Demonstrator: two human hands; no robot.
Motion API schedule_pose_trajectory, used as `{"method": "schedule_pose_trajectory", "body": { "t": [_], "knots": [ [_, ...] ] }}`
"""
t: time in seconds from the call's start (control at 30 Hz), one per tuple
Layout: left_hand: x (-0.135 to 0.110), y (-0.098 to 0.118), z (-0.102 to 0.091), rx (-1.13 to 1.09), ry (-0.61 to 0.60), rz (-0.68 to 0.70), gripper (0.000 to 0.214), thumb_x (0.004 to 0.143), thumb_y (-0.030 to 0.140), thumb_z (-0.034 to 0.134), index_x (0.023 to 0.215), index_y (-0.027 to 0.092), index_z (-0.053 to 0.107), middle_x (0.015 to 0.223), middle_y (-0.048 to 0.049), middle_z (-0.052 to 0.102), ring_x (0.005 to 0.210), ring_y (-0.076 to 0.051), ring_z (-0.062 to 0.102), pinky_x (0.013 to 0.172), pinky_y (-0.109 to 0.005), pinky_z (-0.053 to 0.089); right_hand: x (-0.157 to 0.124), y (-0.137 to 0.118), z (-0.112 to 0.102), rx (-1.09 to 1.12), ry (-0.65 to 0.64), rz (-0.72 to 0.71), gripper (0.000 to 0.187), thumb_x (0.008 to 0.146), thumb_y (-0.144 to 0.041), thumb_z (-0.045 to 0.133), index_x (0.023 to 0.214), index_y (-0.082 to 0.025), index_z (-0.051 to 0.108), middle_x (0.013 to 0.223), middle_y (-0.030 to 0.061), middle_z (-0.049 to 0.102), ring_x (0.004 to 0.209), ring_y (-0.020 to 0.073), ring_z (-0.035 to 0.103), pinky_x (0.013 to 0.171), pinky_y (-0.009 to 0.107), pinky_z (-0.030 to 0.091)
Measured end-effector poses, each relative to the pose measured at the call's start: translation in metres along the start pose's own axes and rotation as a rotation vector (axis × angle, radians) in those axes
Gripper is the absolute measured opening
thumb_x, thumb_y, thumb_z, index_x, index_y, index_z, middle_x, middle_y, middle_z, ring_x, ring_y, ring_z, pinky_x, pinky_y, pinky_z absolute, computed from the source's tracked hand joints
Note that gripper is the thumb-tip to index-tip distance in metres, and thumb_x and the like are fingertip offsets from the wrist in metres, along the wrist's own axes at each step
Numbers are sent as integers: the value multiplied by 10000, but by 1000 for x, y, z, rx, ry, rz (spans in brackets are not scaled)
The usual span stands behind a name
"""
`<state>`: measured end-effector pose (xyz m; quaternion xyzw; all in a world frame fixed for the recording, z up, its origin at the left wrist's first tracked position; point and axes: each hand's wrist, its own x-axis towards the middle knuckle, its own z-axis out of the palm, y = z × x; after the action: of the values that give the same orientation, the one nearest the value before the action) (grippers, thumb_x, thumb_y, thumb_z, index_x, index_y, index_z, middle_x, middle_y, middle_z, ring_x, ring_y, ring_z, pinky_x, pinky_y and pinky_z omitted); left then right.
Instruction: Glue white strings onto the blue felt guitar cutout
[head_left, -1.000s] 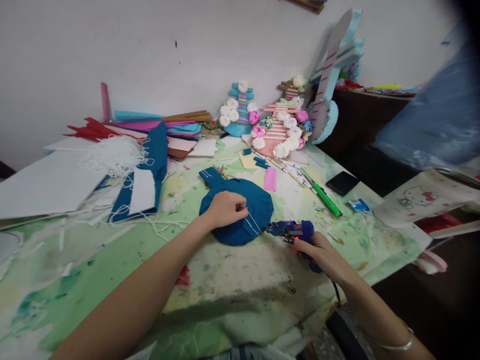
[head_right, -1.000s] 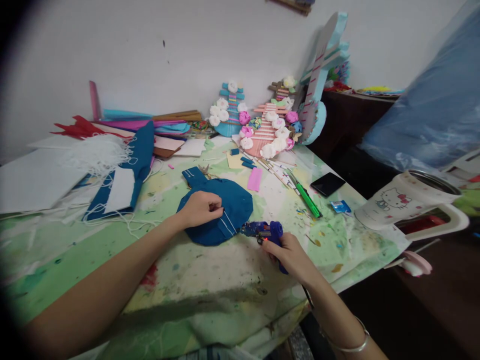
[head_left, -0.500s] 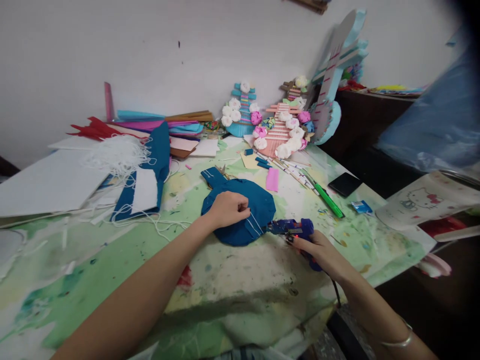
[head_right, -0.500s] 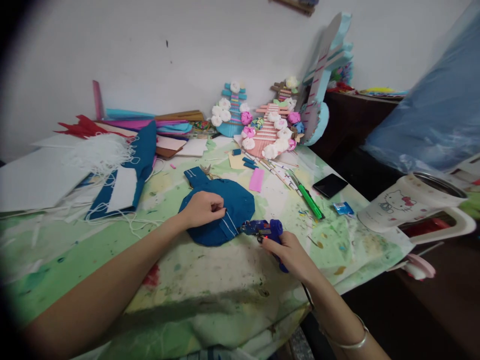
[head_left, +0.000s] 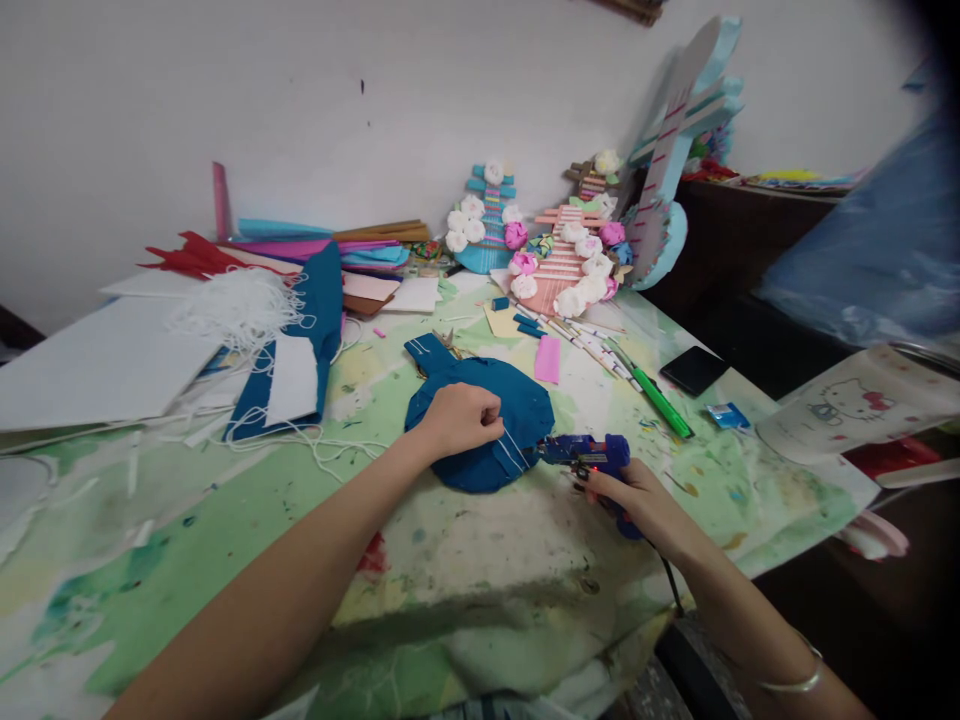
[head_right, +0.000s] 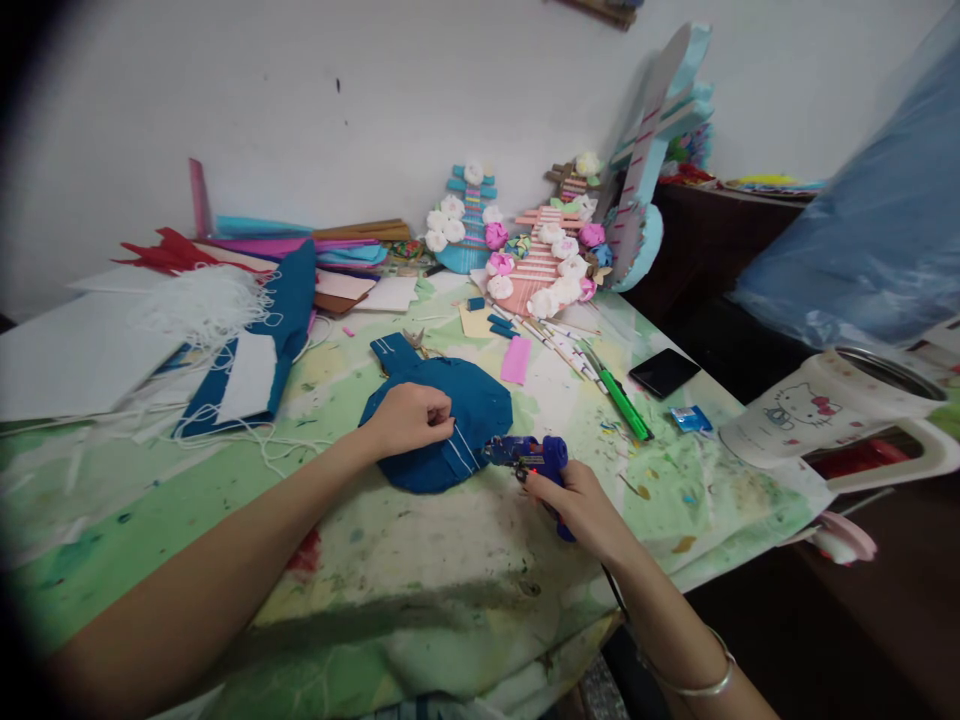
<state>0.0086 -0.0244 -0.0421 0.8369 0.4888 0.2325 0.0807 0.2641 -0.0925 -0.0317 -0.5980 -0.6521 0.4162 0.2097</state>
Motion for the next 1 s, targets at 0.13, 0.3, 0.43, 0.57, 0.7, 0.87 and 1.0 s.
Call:
{"method": "schedule_pose_trajectory", "body": {
  "t": [0.13,0.3,0.43,0.57,0.7,0.87,1.0],
  "knots": [
    [0,3,0,39,-11,-5,189,696,264,508,527,179,514,574,-4,580,557,-133,476,522,-254,228,-4,-2,-1,50,3,6,354,755,-489,527,602,-170,549,524,-20,428,473,106,397,428,229,306],
    [-1,8,0,77,-8,-20,174,697,247,495,538,181,518,595,-15,596,572,-146,495,521,-261,213,-7,-1,-3,76,-9,2,350,736,-488,547,598,-166,546,524,-16,431,474,109,402,427,234,309],
    [-2,10,0,93,-3,-32,166,691,242,494,537,184,518,592,-15,594,579,-150,501,519,-260,213,-9,2,-4,83,-27,13,343,747,-489,543,622,-170,535,528,-27,416,469,102,385,424,231,288],
    [-1,10,1,101,-1,-41,170,691,247,491,535,183,510,596,-18,590,579,-151,493,517,-263,205,-10,5,-4,75,-37,13,355,751,-497,540,600,-178,504,514,-35,401,465,101,378,428,232,282],
    [-1,10,2,105,-2,-51,178,689,255,493,527,180,495,592,-16,589,568,-144,478,511,-263,190,-9,6,-4,66,-24,4,362,754,-504,536,611,-173,513,519,-31,405,471,101,370,421,229,275],
    [-1,10,2,108,-4,-56,179,689,259,498,528,180,497,595,-19,591,569,-145,477,510,-267,184,-8,6,-4,62,-26,-1,368,746,-507,547,607,-167,527,525,-24,413,479,101,380,424,227,285],
    [-1,10,2,107,-4,-56,181,690,256,505,526,181,497,594,-13,590,573,-145,483,509,-267,183,-8,3,-3,56,-15,4,359,734,-501,550,593,-172,518,512,-30,398,464,97,367,409,225,277]
  ]
}}
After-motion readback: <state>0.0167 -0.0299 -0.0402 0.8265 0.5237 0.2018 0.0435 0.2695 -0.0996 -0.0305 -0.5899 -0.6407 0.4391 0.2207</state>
